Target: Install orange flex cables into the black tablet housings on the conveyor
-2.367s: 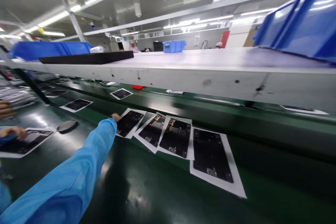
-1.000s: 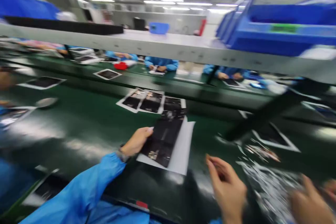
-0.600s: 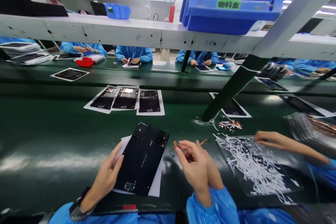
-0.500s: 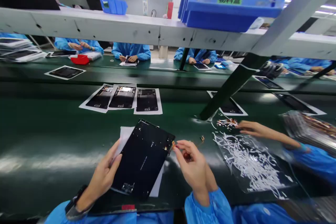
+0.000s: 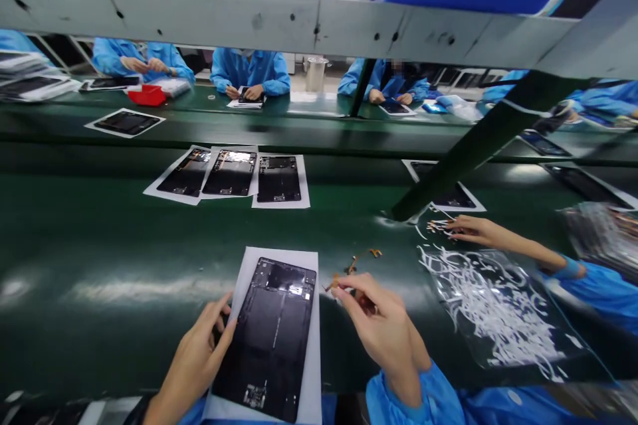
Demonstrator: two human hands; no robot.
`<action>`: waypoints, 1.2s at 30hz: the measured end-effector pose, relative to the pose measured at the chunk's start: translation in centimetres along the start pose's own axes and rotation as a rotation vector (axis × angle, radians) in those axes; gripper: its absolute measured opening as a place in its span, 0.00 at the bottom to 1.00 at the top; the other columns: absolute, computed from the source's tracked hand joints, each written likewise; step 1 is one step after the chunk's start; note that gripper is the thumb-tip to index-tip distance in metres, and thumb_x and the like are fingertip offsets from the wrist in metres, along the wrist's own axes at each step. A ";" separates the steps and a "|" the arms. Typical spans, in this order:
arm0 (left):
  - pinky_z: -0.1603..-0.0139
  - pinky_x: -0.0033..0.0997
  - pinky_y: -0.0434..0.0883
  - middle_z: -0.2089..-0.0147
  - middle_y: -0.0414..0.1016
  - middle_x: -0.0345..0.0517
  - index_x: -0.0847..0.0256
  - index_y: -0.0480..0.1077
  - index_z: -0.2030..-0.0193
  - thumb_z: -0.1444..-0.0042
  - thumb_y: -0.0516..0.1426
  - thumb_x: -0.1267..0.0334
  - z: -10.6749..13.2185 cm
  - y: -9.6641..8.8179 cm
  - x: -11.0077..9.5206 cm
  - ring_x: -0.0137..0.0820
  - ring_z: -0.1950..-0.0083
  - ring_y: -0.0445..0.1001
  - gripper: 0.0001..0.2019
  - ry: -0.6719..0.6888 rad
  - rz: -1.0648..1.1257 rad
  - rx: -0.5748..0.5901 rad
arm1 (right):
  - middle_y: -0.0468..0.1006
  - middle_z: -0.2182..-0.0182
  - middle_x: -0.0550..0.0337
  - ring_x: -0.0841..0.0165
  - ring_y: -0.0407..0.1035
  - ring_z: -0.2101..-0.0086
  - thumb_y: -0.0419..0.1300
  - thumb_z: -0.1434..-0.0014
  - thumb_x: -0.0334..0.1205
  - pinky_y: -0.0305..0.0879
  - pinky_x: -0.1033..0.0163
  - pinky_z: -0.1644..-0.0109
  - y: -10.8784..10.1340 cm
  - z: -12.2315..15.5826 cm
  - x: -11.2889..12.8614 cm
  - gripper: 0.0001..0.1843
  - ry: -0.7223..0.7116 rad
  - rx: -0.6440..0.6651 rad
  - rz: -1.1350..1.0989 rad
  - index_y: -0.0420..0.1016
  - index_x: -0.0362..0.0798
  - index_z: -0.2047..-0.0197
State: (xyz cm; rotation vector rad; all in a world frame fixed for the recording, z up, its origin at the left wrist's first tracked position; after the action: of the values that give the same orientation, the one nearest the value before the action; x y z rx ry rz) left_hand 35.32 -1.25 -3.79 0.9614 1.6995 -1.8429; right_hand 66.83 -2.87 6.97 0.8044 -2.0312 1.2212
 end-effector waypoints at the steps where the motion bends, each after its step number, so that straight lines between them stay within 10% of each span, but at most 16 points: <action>1: 0.46 0.42 0.74 0.49 0.74 0.50 0.56 0.65 0.39 0.35 0.51 0.56 -0.6 -0.8 -0.7 0.41 0.50 0.76 0.20 0.068 -0.064 -0.036 | 0.79 0.66 0.57 0.68 0.70 0.73 0.64 0.39 0.42 0.65 0.64 0.71 0.1 -0.2 0.4 0.05 -0.016 0.026 -0.005 0.79 0.50 0.63; 5: 0.39 0.45 0.67 0.42 0.67 0.52 0.57 0.68 0.44 0.35 0.52 0.62 -4.1 -1.4 -3.5 0.41 0.39 0.66 0.14 0.376 -0.199 -0.018 | 0.79 0.61 0.54 0.63 0.74 0.65 0.64 0.40 0.45 0.70 0.64 0.66 0.7 -0.3 1.3 0.07 -0.078 0.174 0.024 0.77 0.51 0.67; 13: 0.41 0.46 0.66 0.43 0.67 0.57 0.64 0.70 0.47 0.35 0.55 0.64 -12.6 2.1 -5.2 0.44 0.39 0.63 0.12 0.600 -0.381 0.151 | 0.73 0.81 0.66 0.71 0.65 0.82 0.64 0.41 0.51 0.64 0.67 0.78 3.1 -0.4 3.7 0.11 -0.115 0.359 0.122 0.78 0.54 0.69; 30: 0.35 0.48 0.61 0.39 0.66 0.55 0.62 0.72 0.53 0.35 0.53 0.66 -12.8 1.0 -3.1 0.42 0.34 0.61 0.08 0.665 -0.223 0.228 | 0.78 0.72 0.63 0.69 0.69 0.76 0.58 0.35 0.46 0.64 0.65 0.73 9.5 -1.5 4.8 0.10 0.082 0.559 -0.029 0.78 0.53 0.56; 36: 0.37 0.41 0.65 0.41 0.71 0.51 0.59 0.68 0.45 0.34 0.54 0.61 -10.1 -2.3 -5.6 0.38 0.40 0.69 0.13 0.446 0.316 0.340 | 0.80 0.70 0.63 0.69 0.71 0.76 0.59 0.36 0.43 0.66 0.66 0.72 10.4 -2.7 5.7 0.08 0.039 0.523 -0.052 0.78 0.53 0.56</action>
State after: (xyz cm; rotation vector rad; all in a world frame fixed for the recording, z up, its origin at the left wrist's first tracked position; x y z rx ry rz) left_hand 39.20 8.30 1.99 1.7803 1.3653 -1.8224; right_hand 55.93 2.59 6.90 1.0520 -1.6605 1.7533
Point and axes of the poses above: each hand's wrist, its own z-axis away from the middle knuckle, its own y-axis out of the palm, x = y × z, the point moved 6 cm from there along -z, towards the middle knuckle
